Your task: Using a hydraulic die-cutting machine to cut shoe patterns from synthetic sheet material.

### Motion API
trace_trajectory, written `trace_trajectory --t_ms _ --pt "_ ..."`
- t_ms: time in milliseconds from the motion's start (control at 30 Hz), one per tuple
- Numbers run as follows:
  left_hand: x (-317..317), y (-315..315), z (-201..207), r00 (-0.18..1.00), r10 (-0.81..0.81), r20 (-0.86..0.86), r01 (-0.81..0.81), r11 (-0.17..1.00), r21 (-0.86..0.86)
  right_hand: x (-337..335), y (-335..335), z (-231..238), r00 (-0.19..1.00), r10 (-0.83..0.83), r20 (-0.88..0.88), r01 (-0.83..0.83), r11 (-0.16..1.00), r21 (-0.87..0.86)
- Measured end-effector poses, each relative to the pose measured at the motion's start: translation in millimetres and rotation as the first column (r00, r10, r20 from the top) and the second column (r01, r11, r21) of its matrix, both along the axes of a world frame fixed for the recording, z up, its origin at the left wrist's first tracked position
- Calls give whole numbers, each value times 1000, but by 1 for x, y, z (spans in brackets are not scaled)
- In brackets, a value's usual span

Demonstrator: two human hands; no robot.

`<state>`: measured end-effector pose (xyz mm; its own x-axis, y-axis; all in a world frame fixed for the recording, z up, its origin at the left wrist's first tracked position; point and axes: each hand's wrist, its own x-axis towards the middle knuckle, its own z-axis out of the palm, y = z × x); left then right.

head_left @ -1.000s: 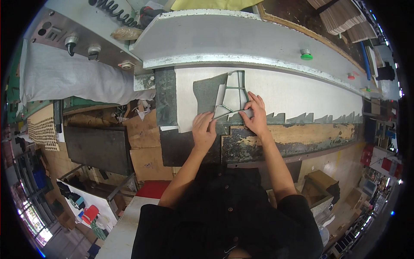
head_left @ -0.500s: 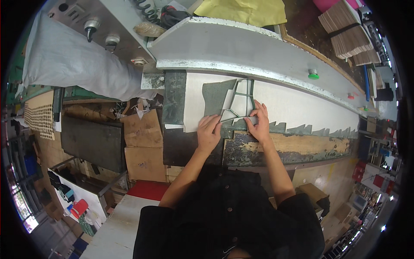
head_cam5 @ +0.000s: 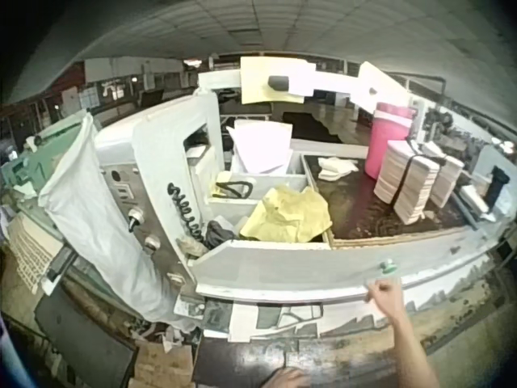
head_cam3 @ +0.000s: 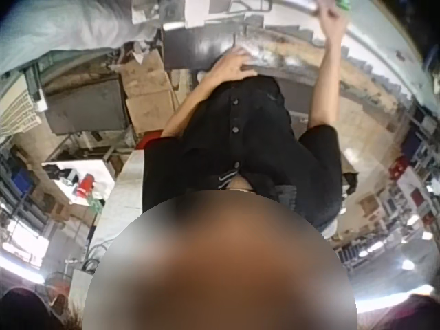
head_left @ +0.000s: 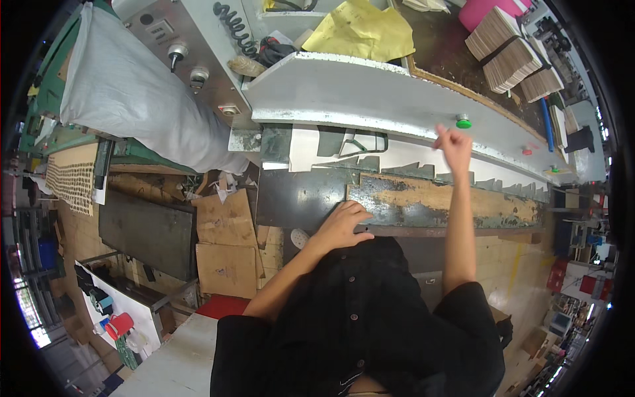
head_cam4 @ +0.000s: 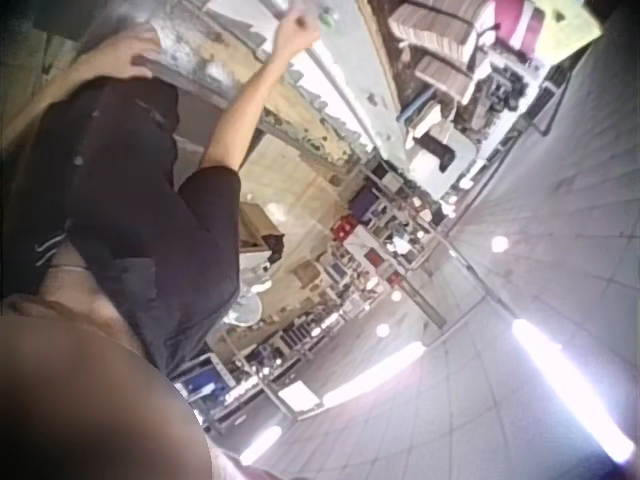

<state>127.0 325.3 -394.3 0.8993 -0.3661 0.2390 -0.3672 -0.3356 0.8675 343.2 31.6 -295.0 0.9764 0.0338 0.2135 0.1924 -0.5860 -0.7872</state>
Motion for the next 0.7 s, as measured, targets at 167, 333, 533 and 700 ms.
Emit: trace_trajectory --t_ms 167,333,533,700 --pt "5 -22 -5 1000 19 -13 -16 987 159 21 -22 16 992 101 -69 -98 994 48" --pt "10 -26 0 988 155 5 -153 970 187 -109 32 -27 892 332 -306 -382 917 -119" --pt "7 -36 2 981 181 74 -193 959 206 -193 57 -59 965 219 -145 -256 905 -339" --pt "9 -37 -4 979 199 52 -205 955 213 -197 55 -59 956 248 -158 -293 858 -422"
